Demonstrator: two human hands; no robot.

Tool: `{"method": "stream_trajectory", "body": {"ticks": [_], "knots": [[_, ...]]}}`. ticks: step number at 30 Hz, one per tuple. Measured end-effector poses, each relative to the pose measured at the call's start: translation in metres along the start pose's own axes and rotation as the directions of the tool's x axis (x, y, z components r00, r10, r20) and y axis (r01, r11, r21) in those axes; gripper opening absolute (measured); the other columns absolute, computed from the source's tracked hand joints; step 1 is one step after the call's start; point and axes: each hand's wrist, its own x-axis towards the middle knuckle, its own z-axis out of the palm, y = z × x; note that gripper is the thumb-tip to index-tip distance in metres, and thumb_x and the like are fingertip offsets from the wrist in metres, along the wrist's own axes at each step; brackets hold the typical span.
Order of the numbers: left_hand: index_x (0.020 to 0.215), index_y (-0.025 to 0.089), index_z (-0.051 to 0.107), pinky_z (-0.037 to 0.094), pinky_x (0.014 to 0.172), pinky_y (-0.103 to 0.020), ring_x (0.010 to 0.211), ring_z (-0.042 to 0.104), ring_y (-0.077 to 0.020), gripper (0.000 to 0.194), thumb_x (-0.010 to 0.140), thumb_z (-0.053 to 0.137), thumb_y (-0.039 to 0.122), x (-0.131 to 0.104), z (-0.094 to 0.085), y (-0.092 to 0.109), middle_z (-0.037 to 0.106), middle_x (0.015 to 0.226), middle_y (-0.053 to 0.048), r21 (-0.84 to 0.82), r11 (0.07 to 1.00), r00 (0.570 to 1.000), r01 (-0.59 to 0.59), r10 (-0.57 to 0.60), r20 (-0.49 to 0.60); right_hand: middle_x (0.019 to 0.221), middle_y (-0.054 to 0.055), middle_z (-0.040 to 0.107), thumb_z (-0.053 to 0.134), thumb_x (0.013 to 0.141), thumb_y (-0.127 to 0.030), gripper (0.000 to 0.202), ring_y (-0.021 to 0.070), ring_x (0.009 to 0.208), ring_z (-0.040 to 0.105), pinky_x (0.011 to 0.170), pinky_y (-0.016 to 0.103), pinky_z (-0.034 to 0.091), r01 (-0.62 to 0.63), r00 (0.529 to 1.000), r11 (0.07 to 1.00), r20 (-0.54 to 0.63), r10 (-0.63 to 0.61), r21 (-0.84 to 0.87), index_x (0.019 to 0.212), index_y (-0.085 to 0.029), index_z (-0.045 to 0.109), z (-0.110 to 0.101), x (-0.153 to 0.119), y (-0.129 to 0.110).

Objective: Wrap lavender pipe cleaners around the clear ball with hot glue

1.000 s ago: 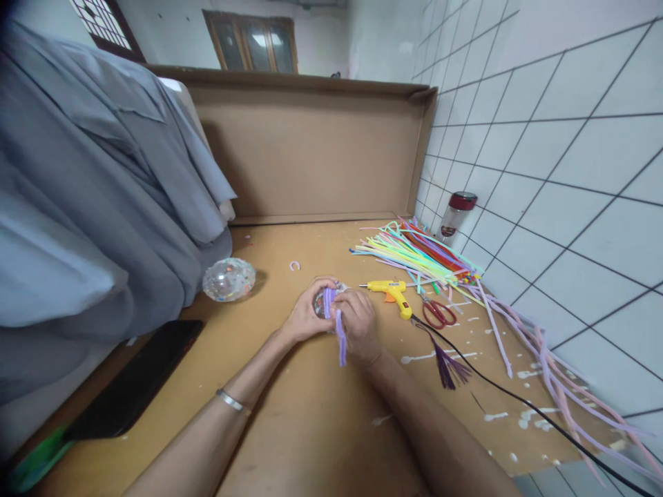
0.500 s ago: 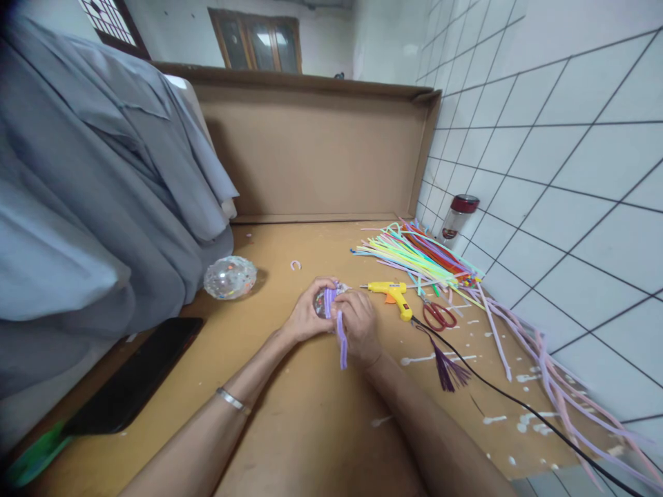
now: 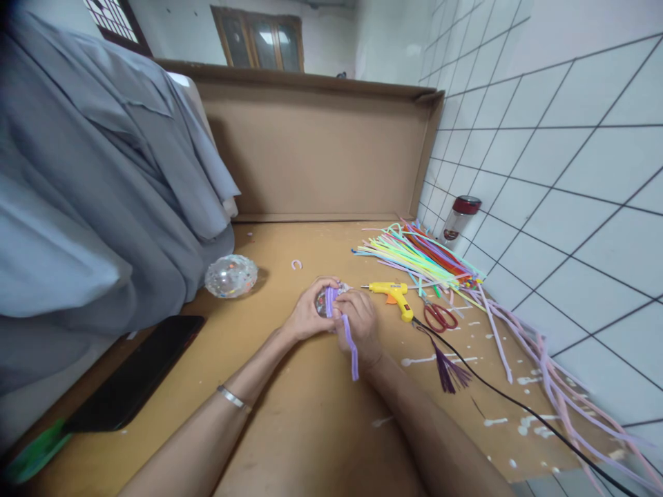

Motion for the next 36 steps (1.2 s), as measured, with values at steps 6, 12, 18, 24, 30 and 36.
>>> {"method": "stream_trajectory", "body": {"ticks": [6, 12, 18, 24, 30, 36], "knots": [[0.104, 0.018, 0.057, 0.047, 0.096, -0.036, 0.105, 0.06, -0.0232, 0.052, 0.056, 0.076, 0.025, 0.0006, 0.0008, -0.0007, 0.06, 0.111, -0.007, -0.028, 0.999, 0.999, 0.027, -0.028, -0.033, 0.091, 0.008, 0.062, 0.045, 0.09, -0.014, 0.019, 0.0205, 0.092, 0.059, 0.081, 0.04, 0.05, -0.111, 0.994, 0.993, 0.006, 0.111, 0.045, 0.095, -0.022, 0.061, -0.0023, 0.0002, -0.0025], [0.104, 0.018, 0.058, 0.047, 0.094, -0.035, 0.103, 0.061, -0.0229, 0.053, 0.055, 0.077, 0.024, 0.0008, 0.0018, 0.0028, 0.062, 0.109, -0.006, -0.056, 0.994, 0.994, 0.09, -0.093, -0.054, 0.093, 0.008, 0.062, 0.045, 0.093, -0.019, 0.015, 0.0208, 0.092, 0.061, 0.079, 0.038, 0.053, -0.21, 0.977, 0.977, -0.038, 0.212, 0.046, 0.092, -0.024, 0.06, 0.0001, -0.0037, 0.0007], [0.103, 0.018, 0.058, 0.048, 0.093, -0.034, 0.102, 0.062, -0.0222, 0.052, 0.055, 0.077, 0.024, -0.0003, 0.0011, 0.0049, 0.063, 0.107, -0.006, -0.077, 0.991, 0.992, 0.109, -0.114, -0.059, 0.09, 0.008, 0.061, 0.046, 0.093, -0.018, 0.015, 0.0191, 0.087, 0.062, 0.076, 0.036, 0.054, -0.213, 0.976, 0.977, -0.045, 0.214, 0.025, 0.086, -0.023, 0.059, 0.0016, -0.0034, -0.0046], [0.104, 0.018, 0.057, 0.047, 0.097, -0.036, 0.105, 0.061, -0.0229, 0.052, 0.055, 0.074, 0.021, -0.001, 0.0, 0.0052, 0.063, 0.11, -0.006, -0.106, 0.985, 0.989, 0.135, -0.14, -0.047, 0.089, 0.008, 0.061, 0.046, 0.093, -0.019, 0.017, 0.0192, 0.086, 0.061, 0.076, 0.038, 0.053, -0.197, 0.979, 0.98, -0.038, 0.199, 0.034, 0.085, -0.023, 0.06, 0.0028, -0.0031, -0.0059], [0.102, 0.017, 0.056, 0.047, 0.097, -0.036, 0.105, 0.06, -0.0231, 0.051, 0.054, 0.073, 0.024, -0.0002, -0.0018, 0.0057, 0.062, 0.11, -0.007, -0.122, 0.983, 0.99, 0.137, -0.14, -0.018, 0.089, 0.007, 0.062, 0.046, 0.093, -0.019, 0.017, 0.0197, 0.086, 0.06, 0.076, 0.039, 0.052, -0.201, 0.979, 0.979, -0.026, 0.203, 0.04, 0.084, -0.024, 0.06, 0.0023, -0.0026, -0.0068], [0.106, 0.019, 0.05, 0.047, 0.096, -0.035, 0.104, 0.06, -0.022, 0.057, 0.054, 0.073, 0.022, -0.0027, -0.0017, 0.0012, 0.062, 0.111, -0.006, -0.121, 0.983, 0.988, 0.138, -0.145, -0.048, 0.089, 0.008, 0.062, 0.047, 0.092, -0.022, 0.016, 0.0201, 0.088, 0.061, 0.08, 0.04, 0.053, -0.201, 0.979, 0.979, -0.029, 0.202, 0.035, 0.082, -0.024, 0.06, 0.0036, -0.0062, -0.0058]]}}
